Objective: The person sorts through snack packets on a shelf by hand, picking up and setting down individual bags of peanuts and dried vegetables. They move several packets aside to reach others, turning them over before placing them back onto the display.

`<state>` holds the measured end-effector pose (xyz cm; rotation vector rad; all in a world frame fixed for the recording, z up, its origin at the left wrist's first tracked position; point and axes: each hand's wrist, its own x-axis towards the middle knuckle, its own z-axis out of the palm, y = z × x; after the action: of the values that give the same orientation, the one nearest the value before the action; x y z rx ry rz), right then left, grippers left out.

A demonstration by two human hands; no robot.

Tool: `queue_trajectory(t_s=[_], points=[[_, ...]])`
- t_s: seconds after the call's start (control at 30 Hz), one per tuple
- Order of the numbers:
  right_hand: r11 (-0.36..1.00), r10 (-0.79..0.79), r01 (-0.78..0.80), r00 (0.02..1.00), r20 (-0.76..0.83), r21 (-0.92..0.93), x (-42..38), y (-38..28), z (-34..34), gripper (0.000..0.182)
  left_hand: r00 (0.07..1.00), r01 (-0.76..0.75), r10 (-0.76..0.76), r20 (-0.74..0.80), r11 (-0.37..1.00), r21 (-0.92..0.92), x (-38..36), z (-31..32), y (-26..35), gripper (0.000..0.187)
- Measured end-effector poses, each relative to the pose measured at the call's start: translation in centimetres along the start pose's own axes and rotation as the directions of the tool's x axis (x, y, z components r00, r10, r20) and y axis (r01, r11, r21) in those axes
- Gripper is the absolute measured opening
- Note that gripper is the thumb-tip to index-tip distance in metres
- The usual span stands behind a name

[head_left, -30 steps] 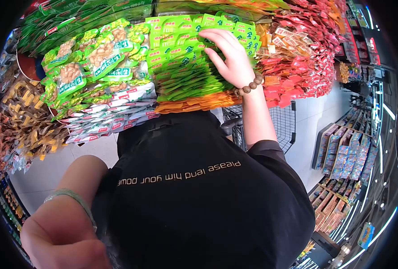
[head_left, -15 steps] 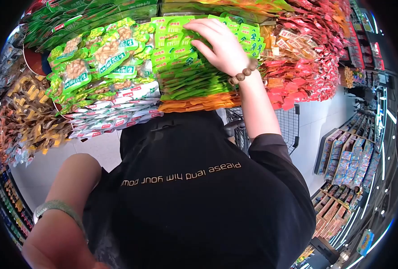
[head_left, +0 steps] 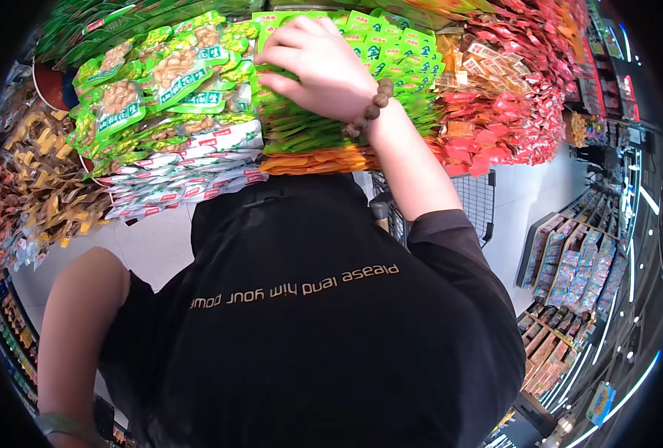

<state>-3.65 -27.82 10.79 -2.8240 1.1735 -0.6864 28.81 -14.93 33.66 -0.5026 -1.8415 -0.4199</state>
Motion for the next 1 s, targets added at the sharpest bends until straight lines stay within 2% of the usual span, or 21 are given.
queue_trajectory(t_s=[0.03,0.07,0.1,0.17,0.23,0.27,0.3,0.33,0.37,0.4,0.43,0.47,0.5,0.53,0.57,0.67,0.8,0.9,0.93,0.97,1.0], points=[[0.999,-0.010,0.011,1.000,0.023,-0.034,0.3,-0.4,0.0,0.023,0.992,-0.120,0.117,-0.045,0.991,-0.064,-1.1,0.7,-1.5,0.020],[0.999,-0.017,0.017,1.000,0.012,-0.046,0.3,-0.7,0.3,0.025,0.998,-0.067,0.058,-0.034,0.926,-0.372,-1.5,1.2,-2.2,0.017],[0.997,-0.005,0.007,0.999,0.033,-0.072,0.3,-1.0,0.4,0.025,0.998,0.031,-0.004,0.062,0.897,-0.440,-1.8,1.5,-2.7,0.017],[0.994,0.021,-0.013,0.997,0.072,-0.113,0.2,-1.6,0.4,0.026,0.963,0.107,0.025,0.268,0.878,-0.467,-2.6,1.2,-4.1,0.026],[0.992,0.050,-0.044,0.998,0.049,-0.114,0.0,-1.8,1.0,0.022,0.915,0.288,-0.053,0.400,0.779,-0.556,-4.3,0.8,-5.9,0.033],[0.993,0.065,-0.062,0.998,0.026,-0.098,-0.3,-1.5,1.5,0.021,0.957,0.291,-0.264,0.124,0.882,-0.371,-7.0,2.9,-5.6,0.018],[0.993,0.081,-0.080,0.997,0.006,-0.083,-0.5,-1.4,1.9,0.019,0.879,0.470,-0.473,0.062,0.839,-0.274,-8.8,3.5,-5.9,0.014],[0.994,0.101,-0.102,0.995,-0.026,-0.045,-0.6,-1.5,2.0,0.016,0.712,0.702,-0.697,0.082,0.704,-0.108,-9.4,2.8,-6.8,0.014],[0.992,0.108,-0.110,0.993,-0.037,-0.066,-0.6,-1.7,2.0,0.016,0.538,0.832,-0.838,0.084,0.545,0.102,-10.0,2.8,-7.7,0.017],[0.990,0.112,-0.116,0.993,-0.045,-0.086,-0.6,-2.0,2.0,0.016,0.465,0.828,-0.883,0.062,0.458,0.323,-11.0,3.6,-9.0,0.022],[0.987,0.113,-0.118,0.992,-0.053,-0.108,-0.5,-2.3,1.9,0.015,0.459,0.744,-0.888,0.025,0.399,0.536,-12.1,4.6,-10.6,0.020],[0.984,0.129,-0.134,0.990,-0.051,-0.116,-0.4,-2.5,1.9,0.015,0.462,0.539,-0.886,0.043,0.318,0.780,-13.9,5.3,-11.9,0.020],[0.984,0.114,-0.125,0.990,-0.087,-0.127,-0.3,-2.6,2.1,0.014,0.496,0.389,-0.864,0.084,0.308,0.868,-15.1,5.9,-13.2,0.021],[0.983,0.099,-0.116,0.987,-0.126,-0.142,-0.4,-2.6,2.4,0.013,0.498,0.370,-0.859,0.121,0.337,0.866,-16.5,6.4,-14.1,0.020],[0.981,0.084,-0.111,0.982,-0.167,-0.159,-0.3,-2.5,2.6,0.012,0.474,0.392,-0.873,0.113,0.324,0.861,-17.6,7.2,-14.7,0.022],[0.965,0.069,-0.113,0.980,-0.185,-0.239,-0.3,-2.4,2.9,0.011,0.389,0.312,-0.910,0.145,0.278,0.909,-19.5,8.4,-15.6,0.028],[0.947,0.117,-0.151,0.984,-0.134,-0.284,-0.6,-2.6,2.3,0.012,0.395,0.289,-0.908,0.140,0.268,0.919,-20.8,8.6,-15.7,0.033],[0.927,0.160,-0.182,0.983,-0.091,-0.328,-0.7,-2.9,2.2,0.015,0.475,0.418,-0.877,0.076,0.301,0.857,-18.8,9.0,-14.4,0.036],[0.921,0.194,-0.198,0.980,-0.045,-0.335,-0.8,-3.0,1.9,0.017,0.465,0.643,-0.885,-0.012,0.328,0.692,-18.4,9.9,-13.1,0.038],[0.915,0.229,-0.214,0.973,0.002,-0.342,-0.9,-3.2,1.8,0.020,0.409,0.813,-0.911,-0.047,0.340,0.473,-18.0,10.5,-11.8,0.043],[0.913,0.234,-0.225,0.972,-0.015,-0.341,-0.9,-3.3,1.9,0.019,0.271,0.921,-0.962,-0.036,0.248,0.300,-17.6,11.0,-10.7,0.047]])
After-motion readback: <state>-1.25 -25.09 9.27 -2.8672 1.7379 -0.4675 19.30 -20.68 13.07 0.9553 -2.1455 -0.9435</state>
